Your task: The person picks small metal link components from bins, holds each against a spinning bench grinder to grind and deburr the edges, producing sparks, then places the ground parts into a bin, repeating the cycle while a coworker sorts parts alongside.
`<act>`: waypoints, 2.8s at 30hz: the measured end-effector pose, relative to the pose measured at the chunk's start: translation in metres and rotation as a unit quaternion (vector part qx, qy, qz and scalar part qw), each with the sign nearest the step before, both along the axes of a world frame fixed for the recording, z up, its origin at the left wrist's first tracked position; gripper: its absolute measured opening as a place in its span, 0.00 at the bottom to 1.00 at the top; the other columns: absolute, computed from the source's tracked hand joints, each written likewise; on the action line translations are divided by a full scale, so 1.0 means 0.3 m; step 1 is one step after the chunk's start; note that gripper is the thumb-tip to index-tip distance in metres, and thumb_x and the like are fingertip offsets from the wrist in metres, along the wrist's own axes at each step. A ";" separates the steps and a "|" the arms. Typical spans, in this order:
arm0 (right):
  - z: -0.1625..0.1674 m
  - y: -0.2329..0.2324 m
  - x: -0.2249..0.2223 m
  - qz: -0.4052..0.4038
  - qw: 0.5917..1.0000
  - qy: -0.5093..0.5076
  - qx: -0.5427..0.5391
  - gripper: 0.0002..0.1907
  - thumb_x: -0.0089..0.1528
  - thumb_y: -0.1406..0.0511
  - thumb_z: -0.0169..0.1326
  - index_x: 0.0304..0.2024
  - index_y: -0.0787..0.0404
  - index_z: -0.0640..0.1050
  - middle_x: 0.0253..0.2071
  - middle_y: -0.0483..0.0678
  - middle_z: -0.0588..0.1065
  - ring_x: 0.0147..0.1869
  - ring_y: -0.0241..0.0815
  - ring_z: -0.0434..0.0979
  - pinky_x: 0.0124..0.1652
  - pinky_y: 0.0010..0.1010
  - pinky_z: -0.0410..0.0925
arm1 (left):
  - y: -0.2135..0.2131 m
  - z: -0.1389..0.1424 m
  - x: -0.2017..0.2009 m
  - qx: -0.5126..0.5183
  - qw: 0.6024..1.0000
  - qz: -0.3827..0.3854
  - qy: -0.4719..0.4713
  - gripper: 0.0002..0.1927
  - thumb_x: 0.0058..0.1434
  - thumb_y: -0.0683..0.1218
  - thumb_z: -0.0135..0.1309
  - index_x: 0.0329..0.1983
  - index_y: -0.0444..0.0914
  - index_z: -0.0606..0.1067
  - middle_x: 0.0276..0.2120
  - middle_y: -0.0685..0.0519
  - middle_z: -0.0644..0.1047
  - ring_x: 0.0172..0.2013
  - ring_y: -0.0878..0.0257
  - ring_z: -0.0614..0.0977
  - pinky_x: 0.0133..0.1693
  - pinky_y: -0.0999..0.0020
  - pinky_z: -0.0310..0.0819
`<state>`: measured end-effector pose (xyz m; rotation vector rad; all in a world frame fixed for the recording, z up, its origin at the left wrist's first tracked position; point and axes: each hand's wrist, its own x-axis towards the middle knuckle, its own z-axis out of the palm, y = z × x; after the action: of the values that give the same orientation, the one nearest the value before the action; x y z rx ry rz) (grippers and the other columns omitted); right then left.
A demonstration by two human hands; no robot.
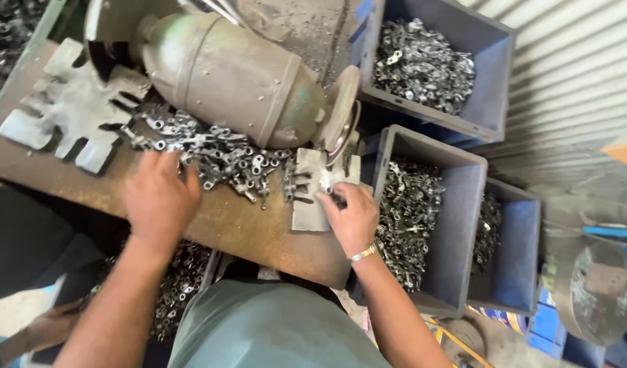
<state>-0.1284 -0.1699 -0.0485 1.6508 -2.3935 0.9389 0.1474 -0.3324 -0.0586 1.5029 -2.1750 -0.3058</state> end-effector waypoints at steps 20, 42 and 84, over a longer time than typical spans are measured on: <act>-0.043 -0.040 -0.012 -0.093 0.994 -0.057 0.020 0.17 0.52 0.59 0.73 0.30 0.60 0.77 0.28 0.47 0.79 0.32 0.43 0.79 0.34 0.33 0.71 | -0.139 -0.024 0.100 -0.039 0.997 0.043 -0.057 0.13 0.61 0.48 0.66 0.39 0.35 0.77 0.35 0.43 0.78 0.36 0.43 0.81 0.37 0.51 0.76; 0.184 0.059 0.200 0.163 0.981 -0.103 0.007 0.17 0.51 0.65 0.69 0.42 0.62 0.81 0.39 0.52 0.82 0.41 0.48 0.84 0.41 0.33 0.76 | 0.243 0.153 -0.172 0.405 0.826 -0.228 0.319 0.10 0.61 0.46 0.57 0.41 0.37 0.82 0.37 0.45 0.83 0.40 0.52 0.86 0.45 0.62 0.77; -0.086 -0.056 -0.097 -0.008 0.999 0.038 0.006 0.18 0.56 0.55 0.71 0.31 0.58 0.76 0.30 0.47 0.79 0.35 0.45 0.79 0.36 0.36 0.72 | 0.023 -0.045 0.039 0.043 0.998 0.016 -0.052 0.19 0.61 0.47 0.61 0.55 0.38 0.80 0.42 0.44 0.76 0.40 0.45 0.81 0.42 0.54 0.77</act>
<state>-0.1575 -0.1866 -0.0743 1.6390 -2.3638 0.8443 0.1589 -0.3254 -0.0722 1.6329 -2.2420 -0.3206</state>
